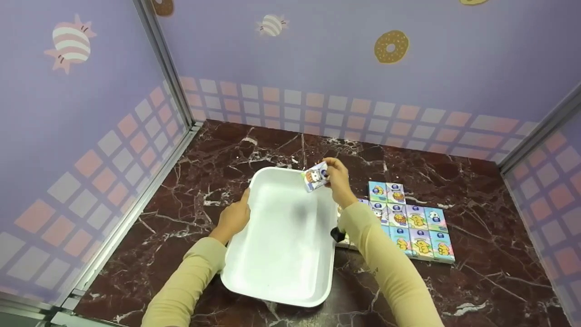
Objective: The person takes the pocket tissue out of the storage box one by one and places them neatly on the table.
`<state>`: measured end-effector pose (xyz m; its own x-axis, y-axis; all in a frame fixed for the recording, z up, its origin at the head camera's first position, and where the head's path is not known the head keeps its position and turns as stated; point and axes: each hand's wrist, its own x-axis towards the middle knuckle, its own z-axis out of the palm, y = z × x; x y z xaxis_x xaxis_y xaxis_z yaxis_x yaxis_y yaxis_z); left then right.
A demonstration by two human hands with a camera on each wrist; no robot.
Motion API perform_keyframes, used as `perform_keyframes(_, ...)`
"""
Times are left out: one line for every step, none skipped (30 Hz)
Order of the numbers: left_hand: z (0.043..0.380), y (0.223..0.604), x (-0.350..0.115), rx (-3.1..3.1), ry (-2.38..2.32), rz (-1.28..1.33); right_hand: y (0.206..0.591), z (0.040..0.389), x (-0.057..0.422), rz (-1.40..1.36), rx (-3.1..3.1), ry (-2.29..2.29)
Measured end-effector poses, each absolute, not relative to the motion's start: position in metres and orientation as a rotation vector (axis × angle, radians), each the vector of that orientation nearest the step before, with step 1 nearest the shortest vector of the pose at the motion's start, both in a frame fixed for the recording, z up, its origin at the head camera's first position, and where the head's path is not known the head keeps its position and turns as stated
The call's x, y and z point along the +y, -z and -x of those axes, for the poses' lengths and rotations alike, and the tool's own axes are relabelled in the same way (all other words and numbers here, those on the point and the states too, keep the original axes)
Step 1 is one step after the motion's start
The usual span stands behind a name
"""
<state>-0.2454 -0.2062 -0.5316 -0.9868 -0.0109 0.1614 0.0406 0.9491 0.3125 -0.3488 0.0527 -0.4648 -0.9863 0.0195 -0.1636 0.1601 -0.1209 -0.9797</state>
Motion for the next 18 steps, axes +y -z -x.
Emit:
perform_keyframes(0.245,0.532,-0.206,-2.943,0.474,0.022,0.464,0.351,0.057,-0.212,2.028,2.279)
perform_keyframes(0.245,0.532,-0.206,-2.947,0.474,0.022,0.463,0.352,0.062,-0.219,2.029,2.288)
perform_keyframes(0.245,0.532,-0.206,-2.951,0.473,0.023,0.462,0.354,0.067,-0.219,2.039,2.291)
perform_keyframes(0.245,0.531,-0.206,-2.955,0.470,0.024,0.462,0.356,0.072,-0.223,2.044,2.303)
perform_keyframes(0.245,0.531,-0.205,-2.957,0.472,0.024,0.462,0.358,0.077,-0.231,2.052,2.309)
perform_keyframes(0.246,0.531,-0.205,-2.960,0.473,0.023,0.462,0.361,0.083,-0.234,2.059,2.317)
perform_keyframes(0.246,0.531,-0.205,-2.959,0.471,0.024,0.462,0.363,0.089,-0.242,2.069,2.325)
perform_keyframes(0.246,0.530,-0.205,-2.957,0.471,0.024,0.463,0.365,0.095,-0.252,2.077,2.325)
perform_keyframes(0.246,0.530,-0.205,-2.954,0.470,0.026,0.464,0.367,0.101,-0.257,2.085,2.327)
perform_keyframes(0.245,0.530,-0.205,-2.952,0.473,0.025,0.465,0.368,0.107,-0.269,2.090,2.328)
perform_keyframes(0.245,0.529,-0.205,-2.949,0.478,0.024,0.466,0.370,0.113,-0.283,2.100,2.324)
perform_keyframes(0.245,0.529,-0.205,-2.947,0.478,0.024,0.467,0.371,0.118,-0.290,2.109,2.321)
perform_keyframes(0.245,0.528,-0.205,-2.946,0.479,0.024,0.468,0.372,0.124,-0.297,2.114,2.321)
perform_keyframes(0.245,0.528,-0.205,-2.947,0.484,0.023,0.469,0.372,0.130,-0.305,2.117,2.318)
perform_keyframes(0.245,0.528,-0.205,-2.946,0.487,0.025,0.471,0.373,0.136,-0.308,2.127,2.315)
perform_keyframes(0.245,0.528,-0.205,-2.949,0.490,0.023,0.471,0.373,0.142,-0.317,2.136,2.309)
perform_keyframes(0.245,0.528,-0.205,-2.949,0.489,0.021,0.473,0.373,0.148,-0.320,2.145,2.302)
perform_keyframes(0.245,0.528,-0.205,-2.950,0.491,0.019,0.474,0.373,0.155,-0.320,2.149,2.298)
